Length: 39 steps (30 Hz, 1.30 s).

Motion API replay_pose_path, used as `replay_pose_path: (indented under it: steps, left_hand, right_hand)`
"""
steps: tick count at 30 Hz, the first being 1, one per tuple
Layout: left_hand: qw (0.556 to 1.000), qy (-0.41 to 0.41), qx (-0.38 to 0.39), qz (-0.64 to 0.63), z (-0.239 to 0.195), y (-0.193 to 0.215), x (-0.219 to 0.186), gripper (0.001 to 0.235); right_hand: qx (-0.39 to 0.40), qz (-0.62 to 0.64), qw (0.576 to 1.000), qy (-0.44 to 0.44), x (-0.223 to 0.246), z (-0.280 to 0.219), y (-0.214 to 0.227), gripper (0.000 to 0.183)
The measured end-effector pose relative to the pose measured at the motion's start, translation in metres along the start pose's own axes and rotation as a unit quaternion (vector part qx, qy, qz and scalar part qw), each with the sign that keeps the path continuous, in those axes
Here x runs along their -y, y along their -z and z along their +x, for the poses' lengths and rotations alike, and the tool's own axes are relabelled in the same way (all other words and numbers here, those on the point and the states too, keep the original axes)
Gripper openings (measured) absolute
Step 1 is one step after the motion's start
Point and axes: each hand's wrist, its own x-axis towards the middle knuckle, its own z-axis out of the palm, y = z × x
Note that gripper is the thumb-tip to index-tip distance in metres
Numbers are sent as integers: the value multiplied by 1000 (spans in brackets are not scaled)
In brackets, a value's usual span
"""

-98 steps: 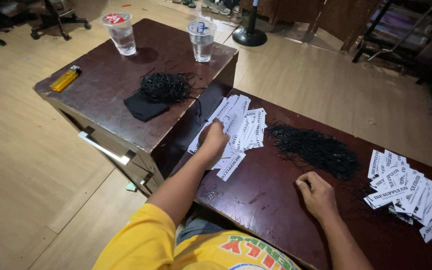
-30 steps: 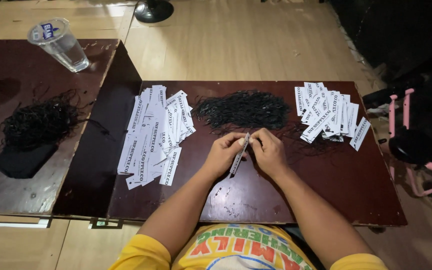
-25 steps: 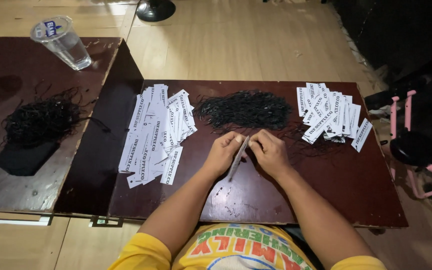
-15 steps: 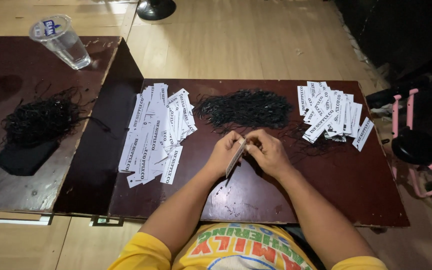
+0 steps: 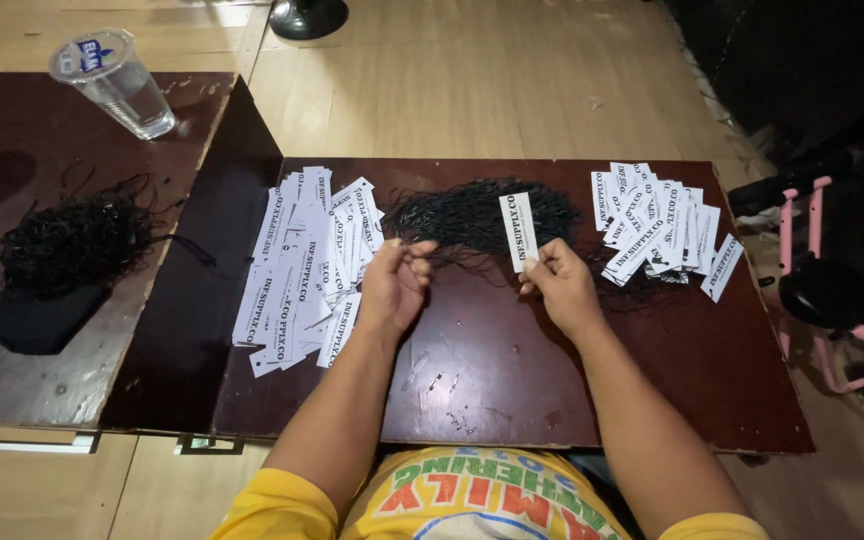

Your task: The person sits at a table and repeatedly picks up small white paper strips and black cables. They insert the paper strips into the ends of the cables and place the finished items into a pile on the right side of the table.

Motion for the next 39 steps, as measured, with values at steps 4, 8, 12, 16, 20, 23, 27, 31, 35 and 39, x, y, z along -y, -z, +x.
replay_pose_path:
  steps: [4, 8, 12, 16, 20, 23, 27, 31, 35, 39]
  left_hand:
    - [998, 1, -60, 6, 4, 7, -2, 13]
    - [997, -14, -69, 40, -2, -6, -8, 18]
    - [987, -45, -67, 135, -16, -28, -14, 16]
    - [977, -71, -44, 197, -26, -37, -14, 13]
    - [957, -83, 46, 275, -39, -46, -9, 17]
    - [926, -49, 125, 354, -40, -37, 12, 17]
    - [775, -153, 198, 581, -46, -30, 29, 31]
    - [659, -294, 211, 659, -63, -60, 21, 29]
    - [702, -252, 143, 650, -59, -57, 20, 33]
    - [790, -69, 29, 608, -54, -58, 15, 24]
  right_hand:
    - [-28, -5, 1000, -7, 1, 1, -4, 9]
    - [-48, 3, 998, -31, 1, 1, -4, 11]
    - [-55, 4, 998, -32, 6, 0, -4, 13]
    - [-63, 5, 997, -38, 0, 3, -6, 10]
    - [-84, 15, 996, -17, -26, 12, -6, 9]
    - [-116, 17, 993, -1, -34, 16, -1, 8]
    - [-162, 10, 986, 28, -13, 10, 0, 8]
    - [-199, -15, 979, 40, -9, 12, 5, 7]
    - [-247, -30, 967, 49, -8, 13, 10, 6]
    - [-300, -60, 951, 36, 3, 14, 17, 10]
